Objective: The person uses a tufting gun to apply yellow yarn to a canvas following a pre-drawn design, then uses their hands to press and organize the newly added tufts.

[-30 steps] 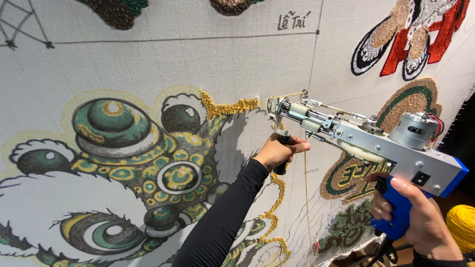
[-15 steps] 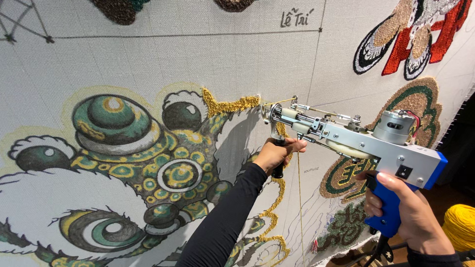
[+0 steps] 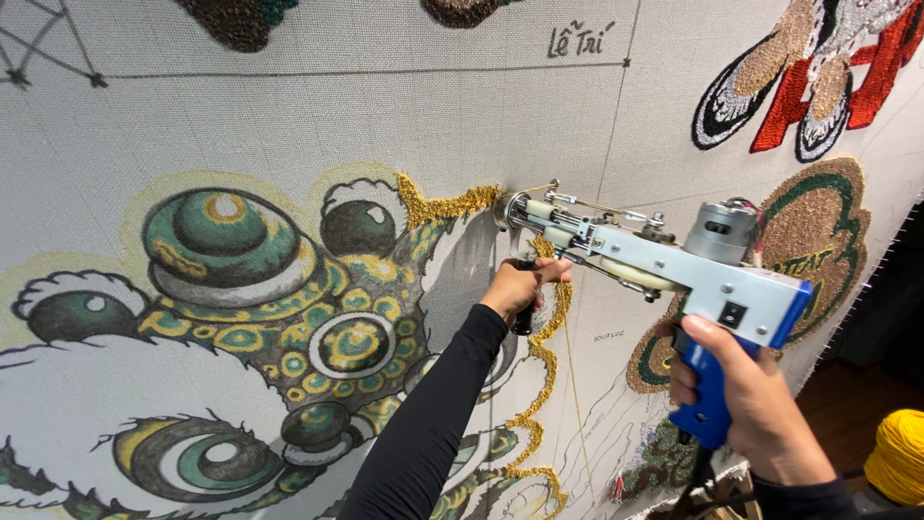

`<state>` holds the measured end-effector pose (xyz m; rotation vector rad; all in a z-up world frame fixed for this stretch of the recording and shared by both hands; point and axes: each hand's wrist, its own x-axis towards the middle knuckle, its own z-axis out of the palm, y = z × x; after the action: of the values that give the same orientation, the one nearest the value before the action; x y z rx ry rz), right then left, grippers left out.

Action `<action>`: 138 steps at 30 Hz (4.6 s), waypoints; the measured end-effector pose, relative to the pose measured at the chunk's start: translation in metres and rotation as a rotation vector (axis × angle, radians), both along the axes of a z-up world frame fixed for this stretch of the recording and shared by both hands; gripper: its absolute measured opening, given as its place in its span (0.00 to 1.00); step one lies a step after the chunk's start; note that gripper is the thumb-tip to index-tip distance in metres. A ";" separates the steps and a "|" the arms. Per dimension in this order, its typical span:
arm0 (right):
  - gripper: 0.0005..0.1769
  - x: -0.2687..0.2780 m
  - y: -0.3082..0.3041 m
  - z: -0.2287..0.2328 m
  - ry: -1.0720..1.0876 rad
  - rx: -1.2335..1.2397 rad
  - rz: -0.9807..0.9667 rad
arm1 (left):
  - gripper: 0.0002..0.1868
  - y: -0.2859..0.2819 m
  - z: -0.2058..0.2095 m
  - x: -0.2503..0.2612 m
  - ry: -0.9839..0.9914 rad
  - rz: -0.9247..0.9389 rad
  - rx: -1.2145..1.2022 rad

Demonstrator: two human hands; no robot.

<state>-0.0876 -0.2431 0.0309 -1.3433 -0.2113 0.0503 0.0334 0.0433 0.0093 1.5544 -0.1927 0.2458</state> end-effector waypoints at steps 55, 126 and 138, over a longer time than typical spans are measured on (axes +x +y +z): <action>0.32 0.011 -0.060 -0.033 0.013 0.037 0.071 | 0.20 -0.043 -0.007 -0.029 -0.027 -0.065 -0.010; 0.35 0.054 0.090 0.060 -1.231 -0.781 -0.096 | 0.12 -0.019 -0.177 -0.112 0.065 0.701 -0.344; 0.19 0.083 0.164 0.050 -1.640 -0.755 -0.149 | 0.16 0.004 -0.208 -0.108 0.033 0.702 -0.559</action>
<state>-0.0042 -0.0793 0.0804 -1.8397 -1.5754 -1.2423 -0.0745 0.0474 -0.1990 1.0152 0.4309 0.7549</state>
